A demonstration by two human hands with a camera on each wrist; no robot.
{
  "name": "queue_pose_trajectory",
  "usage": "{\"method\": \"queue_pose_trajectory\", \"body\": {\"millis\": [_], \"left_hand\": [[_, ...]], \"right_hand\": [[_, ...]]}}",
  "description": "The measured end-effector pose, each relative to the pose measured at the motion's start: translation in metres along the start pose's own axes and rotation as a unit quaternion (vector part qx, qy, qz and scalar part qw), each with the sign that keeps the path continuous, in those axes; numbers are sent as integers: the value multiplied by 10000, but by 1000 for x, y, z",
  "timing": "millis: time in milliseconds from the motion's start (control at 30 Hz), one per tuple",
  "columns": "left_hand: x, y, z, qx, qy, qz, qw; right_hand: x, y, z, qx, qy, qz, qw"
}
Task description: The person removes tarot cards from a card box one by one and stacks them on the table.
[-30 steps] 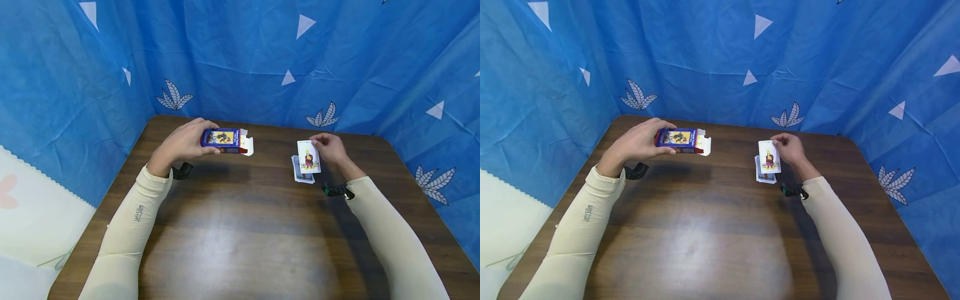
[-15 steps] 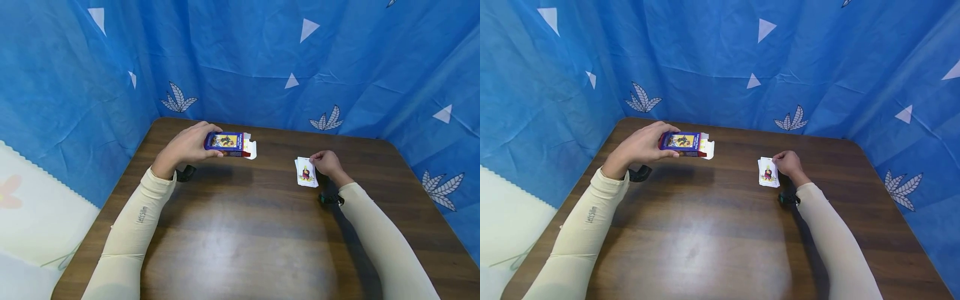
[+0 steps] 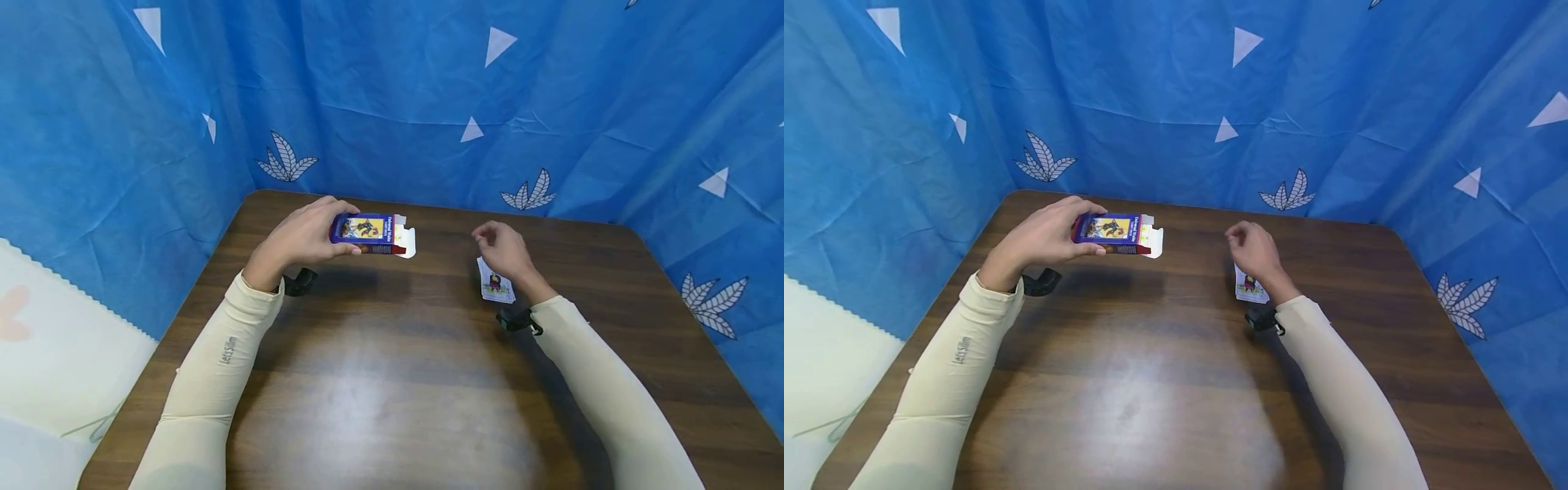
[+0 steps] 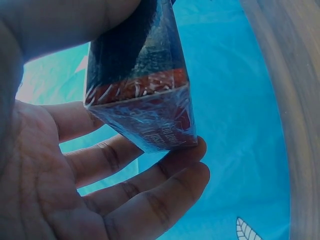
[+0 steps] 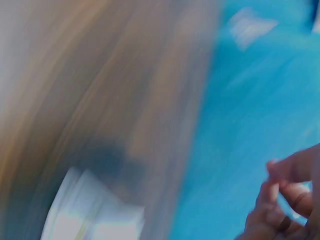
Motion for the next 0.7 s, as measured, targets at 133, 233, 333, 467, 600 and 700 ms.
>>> {"method": "queue_pose_trajectory", "body": {"millis": [133,233,333,467,600,700], "left_hand": [[-1,1,0,-6,-10,21,10000],[-2,1,0,10,43,33,10000],[-3,1,0,20,88,51,9999],[-3,0,0,23,64,80,9999],[-4,1,1,92,106,86,9999],[-5,2,1,105,148,91,9998]], "right_hand": [[-67,-7,11,-354,739,-1361,9873],[-96,-20,14,-845,640,-1742,9790],[-107,-37,12,-1311,42,-2114,9686],[-112,-52,11,-1611,-595,-2588,9505],[-115,-58,11,-1676,-724,-2540,9498],[-116,-60,12,-1705,-697,-2367,9540]]}}
Point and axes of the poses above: each hand's wrist, its own z-axis away from the middle knuckle, its own y-axis out of the back of the hand, x = y × z, the point moved 6 cm from there along -z, towards the middle knuckle, and after that the axes turned 4 degrees about -y, right-handed, at the moved point
